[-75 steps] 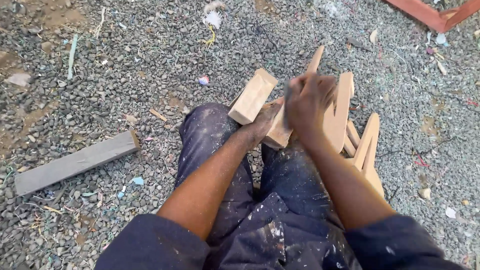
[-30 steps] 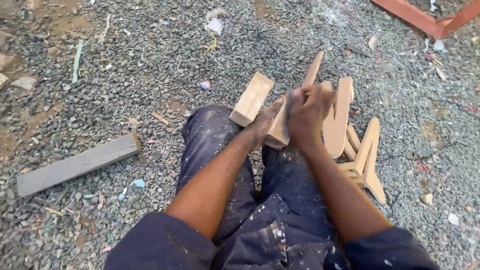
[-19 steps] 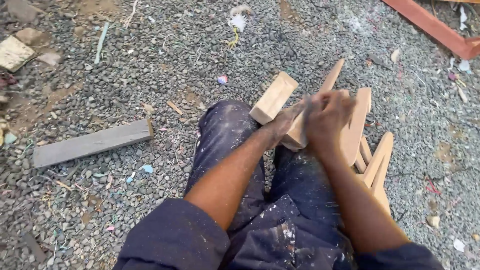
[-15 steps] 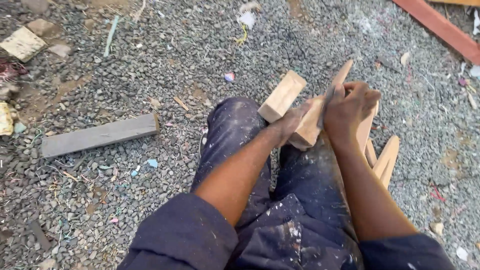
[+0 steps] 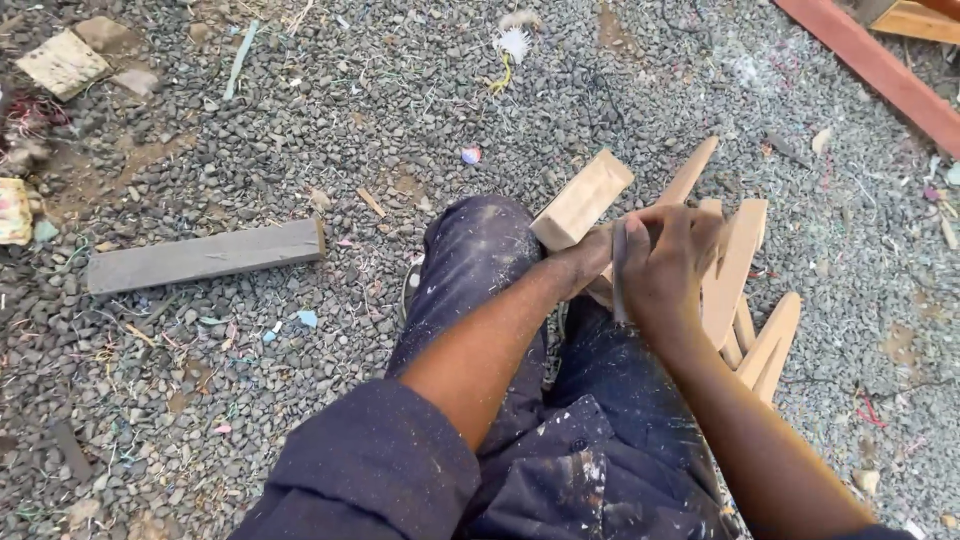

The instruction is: Sanding small wooden furniture components by hand using sandpaper while sitting on the ground.

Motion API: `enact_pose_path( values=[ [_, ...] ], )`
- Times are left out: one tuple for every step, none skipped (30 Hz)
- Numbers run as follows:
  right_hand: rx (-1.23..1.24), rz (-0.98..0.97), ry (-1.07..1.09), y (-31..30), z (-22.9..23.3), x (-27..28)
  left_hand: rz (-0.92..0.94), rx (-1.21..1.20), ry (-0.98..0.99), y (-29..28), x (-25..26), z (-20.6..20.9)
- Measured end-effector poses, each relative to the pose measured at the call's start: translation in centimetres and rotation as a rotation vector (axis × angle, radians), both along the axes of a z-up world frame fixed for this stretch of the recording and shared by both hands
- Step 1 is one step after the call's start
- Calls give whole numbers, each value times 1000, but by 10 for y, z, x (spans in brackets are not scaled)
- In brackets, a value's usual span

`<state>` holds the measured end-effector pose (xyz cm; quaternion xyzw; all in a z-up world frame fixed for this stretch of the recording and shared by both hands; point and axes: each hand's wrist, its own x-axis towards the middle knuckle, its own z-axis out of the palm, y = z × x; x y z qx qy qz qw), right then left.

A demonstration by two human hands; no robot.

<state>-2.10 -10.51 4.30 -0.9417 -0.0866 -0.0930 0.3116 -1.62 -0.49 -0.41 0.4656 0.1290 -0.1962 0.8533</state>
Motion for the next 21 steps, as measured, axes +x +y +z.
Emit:
enact_pose_path(
  values=[
    [0, -5, 2, -12, -9, 21, -5, 0, 2, -2, 0, -6],
    [-38, -24, -63, -25, -18, 41, -7, -12, 1, -3, -1, -13],
    [-76, -41, -127, -36, -27, 61, -7, -23, 1, -4, -1, -19],
    [-77, -44, -122, -39, -27, 66, -10, -23, 5, -9, 7, -38],
    [-86, -92, -151, -41, -27, 71, -14, 42, -32, -14, 15, -56],
    [-96, -140, -179, -43, -26, 76, -17, 106, -70, -18, 24, -74],
    [-94, -140, -186, -28, -15, 55, -16, 107, -77, -16, 29, -71],
    [-34, -68, -87, -13, -5, 34, -71, 205, -73, -14, 34, -69],
    [23, 3, 15, 0, 5, 10, -129, 302, -65, -13, 36, -67],
    [23, 1, 12, -6, 0, 15, -130, 302, -69, -13, 38, -66],
    [26, 40, -20, -11, -5, 19, -216, 448, -53, -11, 38, -65],
    [29, 79, -52, -16, -10, 23, -303, 594, -37, -9, 38, -65],
    [30, 80, -46, -34, -23, 46, -303, 594, -30, -8, 27, -46],
    [-19, -8, -120, -51, -36, 69, -156, 323, 45, -6, 17, -27],
    [-68, -97, -197, -68, -49, 93, -8, 54, 114, -5, 7, -7],
    [-67, -97, -193, -59, -41, 76, -8, 55, 118, -5, -1, 1],
    [-45, -71, -166, -49, -31, 64, -21, 115, 114, -4, -4, 10],
    [-23, -45, -139, -39, -20, 53, -34, 175, 110, -3, -6, 19],
    [-23, -47, -144, -27, -9, 33, -35, 175, 104, 8, 17, -31],
    [12, 2, -89, -16, 2, 13, -172, 141, 54, 15, 39, -80],
    [48, 49, -30, -4, 11, -7, -312, 107, 5, 18, 62, -126]
  ],
)
